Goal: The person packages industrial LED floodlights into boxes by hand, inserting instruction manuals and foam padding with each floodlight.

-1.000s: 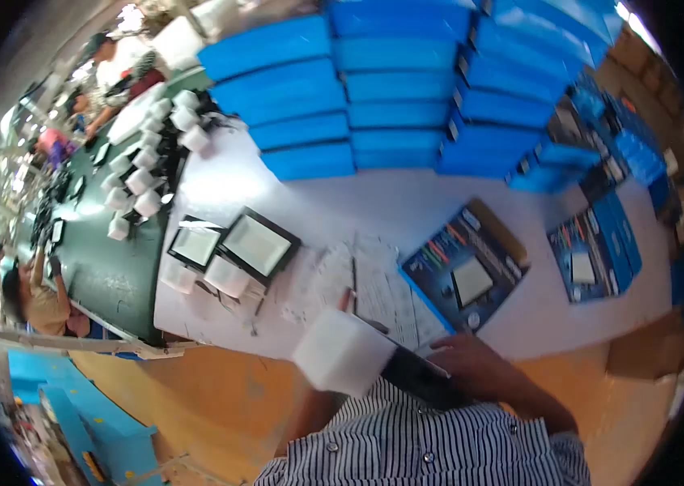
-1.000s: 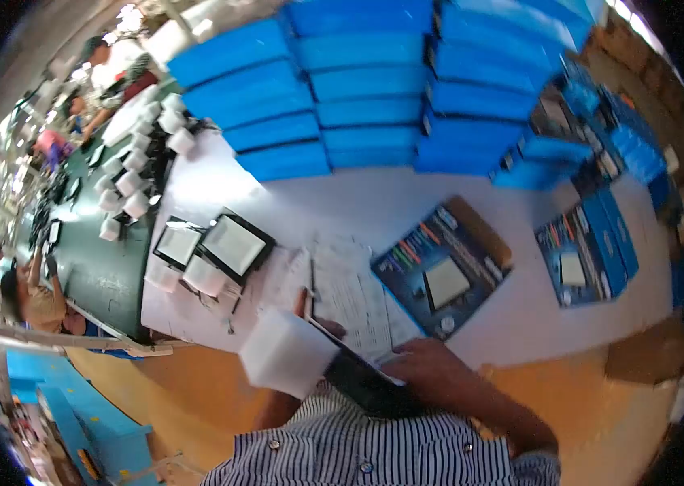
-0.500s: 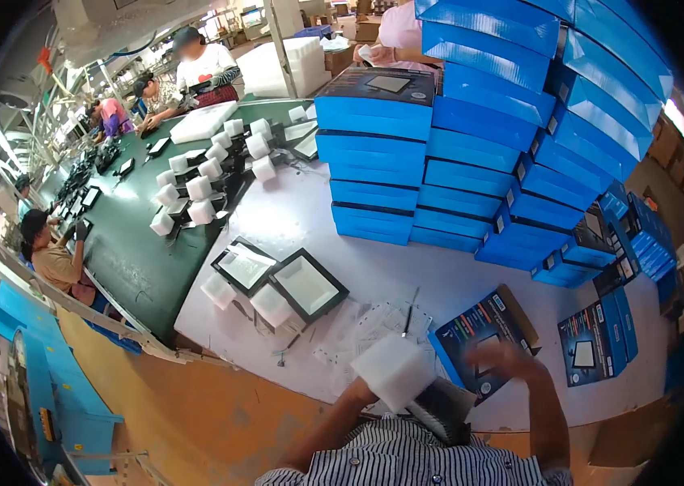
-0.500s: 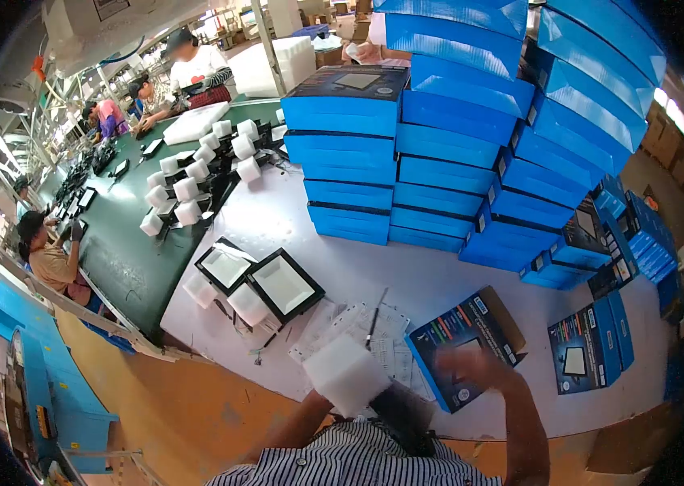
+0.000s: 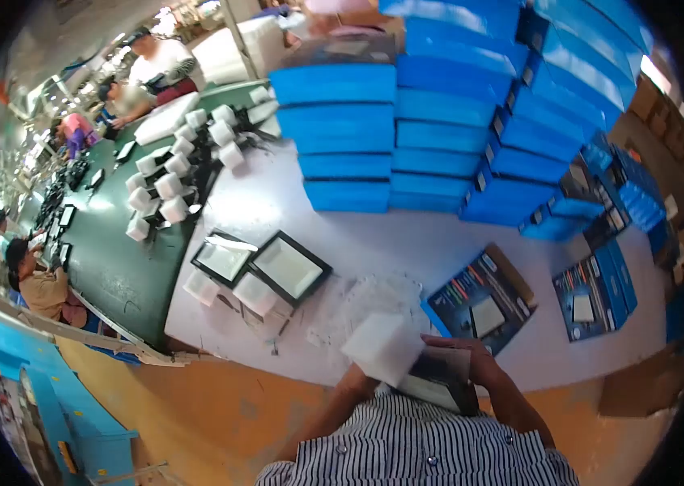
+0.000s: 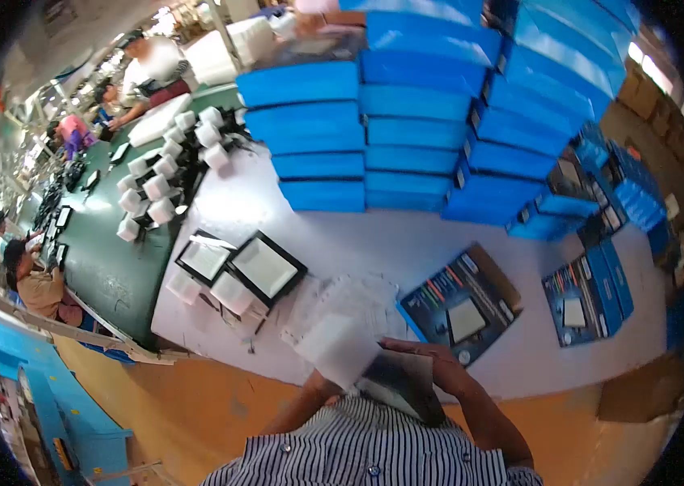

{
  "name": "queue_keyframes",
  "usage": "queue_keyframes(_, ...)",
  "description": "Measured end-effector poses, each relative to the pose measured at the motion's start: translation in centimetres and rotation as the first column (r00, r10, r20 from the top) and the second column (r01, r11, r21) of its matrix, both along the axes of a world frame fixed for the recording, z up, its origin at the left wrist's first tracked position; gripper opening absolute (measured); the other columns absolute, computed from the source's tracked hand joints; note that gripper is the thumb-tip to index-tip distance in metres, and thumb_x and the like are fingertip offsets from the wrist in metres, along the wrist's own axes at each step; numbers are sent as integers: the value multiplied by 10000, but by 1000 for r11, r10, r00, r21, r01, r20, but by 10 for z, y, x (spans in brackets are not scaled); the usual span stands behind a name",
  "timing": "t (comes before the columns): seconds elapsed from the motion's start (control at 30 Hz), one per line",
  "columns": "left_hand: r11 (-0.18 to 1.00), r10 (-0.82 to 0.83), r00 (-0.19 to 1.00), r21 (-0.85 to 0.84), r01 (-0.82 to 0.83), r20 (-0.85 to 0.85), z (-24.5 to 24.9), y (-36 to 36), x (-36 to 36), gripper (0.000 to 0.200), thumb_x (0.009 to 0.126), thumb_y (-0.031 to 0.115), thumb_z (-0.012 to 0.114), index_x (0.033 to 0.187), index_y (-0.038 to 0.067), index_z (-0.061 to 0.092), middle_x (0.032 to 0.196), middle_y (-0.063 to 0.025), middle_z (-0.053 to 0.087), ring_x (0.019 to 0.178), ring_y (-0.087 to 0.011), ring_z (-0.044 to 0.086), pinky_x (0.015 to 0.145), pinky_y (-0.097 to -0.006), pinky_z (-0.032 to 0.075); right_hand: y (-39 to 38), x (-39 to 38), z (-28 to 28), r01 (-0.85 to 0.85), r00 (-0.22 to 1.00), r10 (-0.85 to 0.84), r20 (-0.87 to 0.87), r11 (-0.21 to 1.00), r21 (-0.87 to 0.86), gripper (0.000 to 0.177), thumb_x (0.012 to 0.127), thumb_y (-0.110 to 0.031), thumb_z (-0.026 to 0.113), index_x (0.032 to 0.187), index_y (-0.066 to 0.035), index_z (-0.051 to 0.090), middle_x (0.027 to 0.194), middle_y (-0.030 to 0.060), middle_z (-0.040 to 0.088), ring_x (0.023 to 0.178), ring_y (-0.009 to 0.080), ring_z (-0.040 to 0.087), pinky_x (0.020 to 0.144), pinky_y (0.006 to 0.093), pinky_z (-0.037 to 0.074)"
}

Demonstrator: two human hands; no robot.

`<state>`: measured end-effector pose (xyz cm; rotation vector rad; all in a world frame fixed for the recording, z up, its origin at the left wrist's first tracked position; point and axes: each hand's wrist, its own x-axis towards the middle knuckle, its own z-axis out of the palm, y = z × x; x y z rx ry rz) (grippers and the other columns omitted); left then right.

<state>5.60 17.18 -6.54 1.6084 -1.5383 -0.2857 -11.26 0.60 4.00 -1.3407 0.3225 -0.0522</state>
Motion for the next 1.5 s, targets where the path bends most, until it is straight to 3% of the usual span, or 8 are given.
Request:
queue_keyframes(0.07,1000,7,988,18,-4,-154,-2,-6,0,327,791,225,612,1052,40,546,1053,-122,548,1004,-234,521,892,-375,393,5,-7,-4,12,990,-35,137,986,165,870,715,-666,503,1205,51,463,1280,178,431,1193,267,402,1003,367,308)
queue_keyframes(0.37,994,-14,723,72,87,-691,18,-33,-16,308,819,187,567,1085,45,504,1059,-116,529,999,-227,514,882,-342,394,3,-31,19,32,988,-46,-149,995,-95,851,578,-247,716,1328,-86,347,1270,135,445,1156,260,429,1016,367,308)
queue_keyframes(0.63,992,124,423,120,-35,-898,29,-20,-36,251,837,133,535,1058,31,473,975,-110,540,919,-191,546,828,-267,423,17,-45,27,99,995,-96,27,930,-353,859,637,-330,710,1316,1,300,1290,243,386,1178,330,417,1026,392,286)
queue_keyframes(0.8,976,77,974,217,-30,-213,-10,-9,-20,326,854,191,505,1155,70,472,1122,-93,508,1054,-236,480,927,-368,355,16,-49,31,86,988,-109,-105,975,-205,857,577,-261,711,1320,-53,339,1272,186,436,1153,296,449,1008,387,322)
queue_keyframes(0.87,989,23,997,145,-33,70,2,-16,-27,349,841,184,523,1167,70,473,1124,-93,508,1070,-245,471,929,-375,349,13,-51,30,81,990,-101,-101,980,-181,860,576,-267,713,1321,-57,338,1266,186,441,1152,298,448,1009,387,320)
queue_keyframes(1.27,934,63,978,334,-129,201,23,-41,-41,313,837,141,509,1144,88,526,1187,-123,487,1145,-287,422,989,-405,299,-2,-78,6,57,988,-77,-134,987,-148,822,627,-350,709,1296,-19,363,1188,203,494,1039,290,518,949,363,386)
queue_keyframes(1.4,929,124,913,368,30,-389,18,-58,-38,332,838,113,515,1163,55,491,1167,-126,494,1119,-275,446,953,-391,345,-17,-81,19,50,967,-111,-229,965,-257,734,659,-328,694,1252,2,413,1093,200,553,931,278,571,868,328,446)
queue_keyframes(1.5,965,224,446,261,23,-867,32,-87,-50,327,858,148,504,1155,15,466,1105,-105,523,1024,-208,510,851,-335,429,-29,-91,25,189,929,-246,-278,958,-216,643,629,-300,738,1117,47,503,954,153,599,862,217,575,800,297,449)
